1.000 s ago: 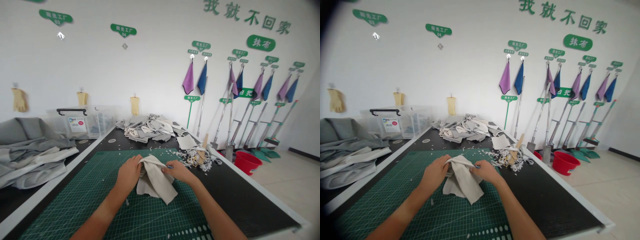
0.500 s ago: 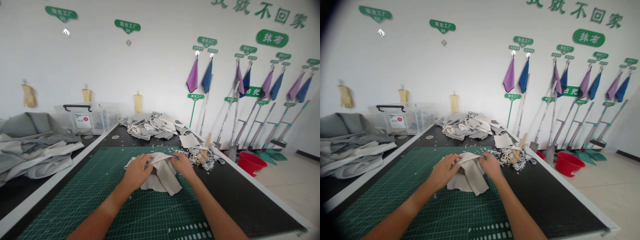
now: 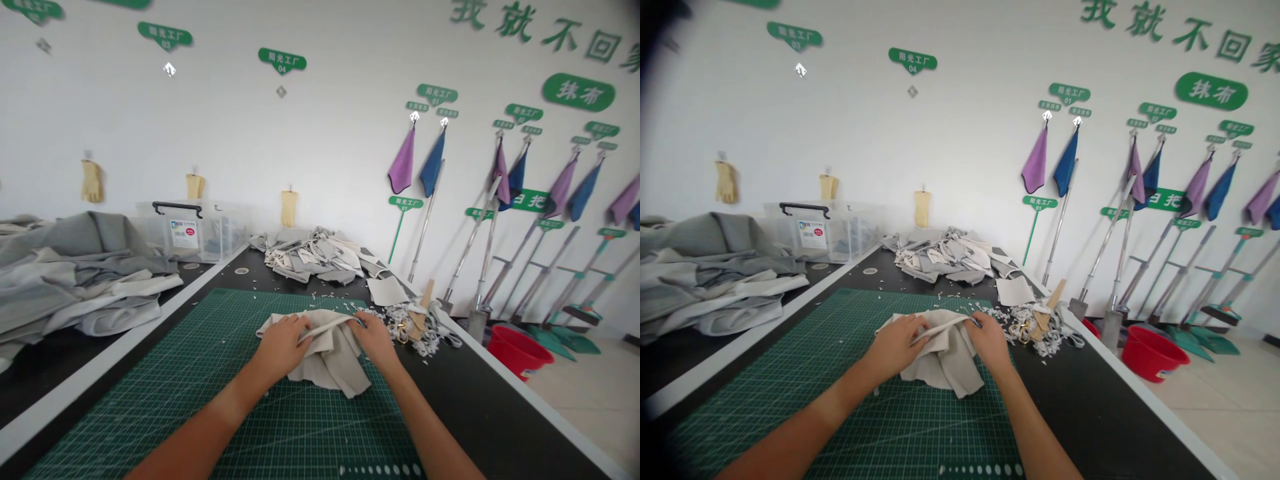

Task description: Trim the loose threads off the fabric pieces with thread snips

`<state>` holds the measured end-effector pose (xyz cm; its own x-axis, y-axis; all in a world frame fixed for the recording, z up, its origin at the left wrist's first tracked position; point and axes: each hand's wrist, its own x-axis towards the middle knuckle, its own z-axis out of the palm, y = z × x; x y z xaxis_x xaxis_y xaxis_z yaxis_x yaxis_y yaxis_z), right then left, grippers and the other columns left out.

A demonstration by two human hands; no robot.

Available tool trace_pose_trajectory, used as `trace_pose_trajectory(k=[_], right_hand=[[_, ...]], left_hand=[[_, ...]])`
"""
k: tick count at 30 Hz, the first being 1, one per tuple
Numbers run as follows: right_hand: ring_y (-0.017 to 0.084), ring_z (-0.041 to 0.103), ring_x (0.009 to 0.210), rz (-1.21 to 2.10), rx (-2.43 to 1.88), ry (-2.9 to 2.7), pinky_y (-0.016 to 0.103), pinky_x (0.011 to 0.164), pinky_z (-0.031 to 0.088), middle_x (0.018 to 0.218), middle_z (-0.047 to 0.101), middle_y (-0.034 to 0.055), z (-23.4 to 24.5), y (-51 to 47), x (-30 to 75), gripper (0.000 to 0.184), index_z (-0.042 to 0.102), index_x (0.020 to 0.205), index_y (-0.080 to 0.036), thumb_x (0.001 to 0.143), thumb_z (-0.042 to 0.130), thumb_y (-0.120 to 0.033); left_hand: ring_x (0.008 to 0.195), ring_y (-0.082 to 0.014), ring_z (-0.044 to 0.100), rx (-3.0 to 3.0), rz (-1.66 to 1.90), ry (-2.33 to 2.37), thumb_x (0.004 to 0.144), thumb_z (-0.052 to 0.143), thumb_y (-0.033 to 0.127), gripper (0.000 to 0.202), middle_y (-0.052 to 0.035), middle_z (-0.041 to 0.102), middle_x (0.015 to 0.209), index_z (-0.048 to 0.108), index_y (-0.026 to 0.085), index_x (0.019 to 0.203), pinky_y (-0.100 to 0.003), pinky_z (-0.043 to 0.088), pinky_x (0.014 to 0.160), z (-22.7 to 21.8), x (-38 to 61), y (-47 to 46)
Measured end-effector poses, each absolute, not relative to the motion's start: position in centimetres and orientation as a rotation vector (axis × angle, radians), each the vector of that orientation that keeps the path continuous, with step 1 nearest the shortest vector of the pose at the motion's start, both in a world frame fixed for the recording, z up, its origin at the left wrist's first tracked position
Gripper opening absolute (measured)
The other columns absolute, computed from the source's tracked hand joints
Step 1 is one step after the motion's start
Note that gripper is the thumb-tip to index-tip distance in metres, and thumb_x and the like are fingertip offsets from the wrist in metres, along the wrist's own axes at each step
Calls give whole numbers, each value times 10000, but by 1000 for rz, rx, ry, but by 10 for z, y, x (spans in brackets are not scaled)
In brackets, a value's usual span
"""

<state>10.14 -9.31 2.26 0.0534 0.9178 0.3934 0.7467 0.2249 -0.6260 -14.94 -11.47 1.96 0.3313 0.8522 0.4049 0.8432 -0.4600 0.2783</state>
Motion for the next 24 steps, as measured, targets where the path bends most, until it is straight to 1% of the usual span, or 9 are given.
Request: trace_pose_trajectory(k=[2, 5, 9, 12, 16, 20, 22, 24], right_hand=[[172, 511, 672, 278, -1567, -1723, 257, 604, 291, 648, 572, -16, 23, -93, 102, 367, 608, 675, -194, 887, 515, -478], [172, 515, 680, 288, -1562, -1742, 256, 609, 295, 658, 582, -10, 22, -91, 103, 368, 622, 682, -193, 884, 518, -483], [165, 518, 678, 364, -1584, -1846, 246, 601, 295, 649, 563, -15, 17, -85, 108, 372, 613, 682, -187, 870, 539, -499], [149, 498, 658, 501, -1587, -1989, 236, 583, 289, 618, 509, -26, 15, -85, 110, 397, 573, 651, -180, 855, 561, -520], [118, 422, 588, 788, -1534, -2122, 233, 533, 258, 592, 435, -37, 16, -94, 112, 366, 544, 642, -177, 836, 577, -486], [101, 325, 521, 936, -1560, -2128, 239, 482, 191, 544, 344, -50, 17, -102, 115, 372, 492, 605, -189, 791, 611, -488], [103, 312, 509, 915, -1615, -2120, 240, 475, 185, 521, 344, -48, 15, -100, 119, 378, 509, 592, -189, 784, 611, -498], [110, 340, 518, 835, -1662, -2102, 237, 482, 209, 511, 380, -41, 13, -95, 122, 366, 553, 588, -183, 773, 616, -493]], left_hand=[[1032, -221, 617, 2539, 767, 1681, 979, 514, 327, 181, -35, 684, 1079, 647, 259, 1083, -314, 417, 846, 17, -152, -111], [1012, -219, 622, 2491, 776, 1778, 977, 511, 276, 169, -28, 689, 1051, 658, 267, 1059, -314, 418, 843, 18, -157, -106], [973, -200, 622, 2390, 988, 1884, 977, 501, 227, 155, -4, 684, 1022, 628, 278, 1049, -292, 412, 791, 25, -161, -107], [986, -195, 615, 2325, 1171, 1938, 988, 475, 215, 166, -3, 675, 1042, 604, 278, 1072, -286, 412, 788, 32, -164, -110], [1027, -206, 602, 2265, 1289, 1986, 978, 480, 193, 193, -17, 664, 1086, 583, 273, 1120, -292, 419, 838, 38, -168, -110], [1023, -224, 596, 2272, 1191, 2042, 997, 439, 212, 198, -47, 659, 1086, 589, 260, 1118, -313, 422, 851, 39, -173, -107], [1007, -238, 594, 2286, 1047, 2088, 1003, 416, 219, 211, -65, 662, 1069, 604, 252, 1093, -331, 427, 839, 38, -177, -104], [1016, -255, 592, 2271, 874, 2150, 1001, 392, 199, 244, -95, 665, 1072, 624, 233, 1069, -351, 434, 833, 35, -182, -101]])
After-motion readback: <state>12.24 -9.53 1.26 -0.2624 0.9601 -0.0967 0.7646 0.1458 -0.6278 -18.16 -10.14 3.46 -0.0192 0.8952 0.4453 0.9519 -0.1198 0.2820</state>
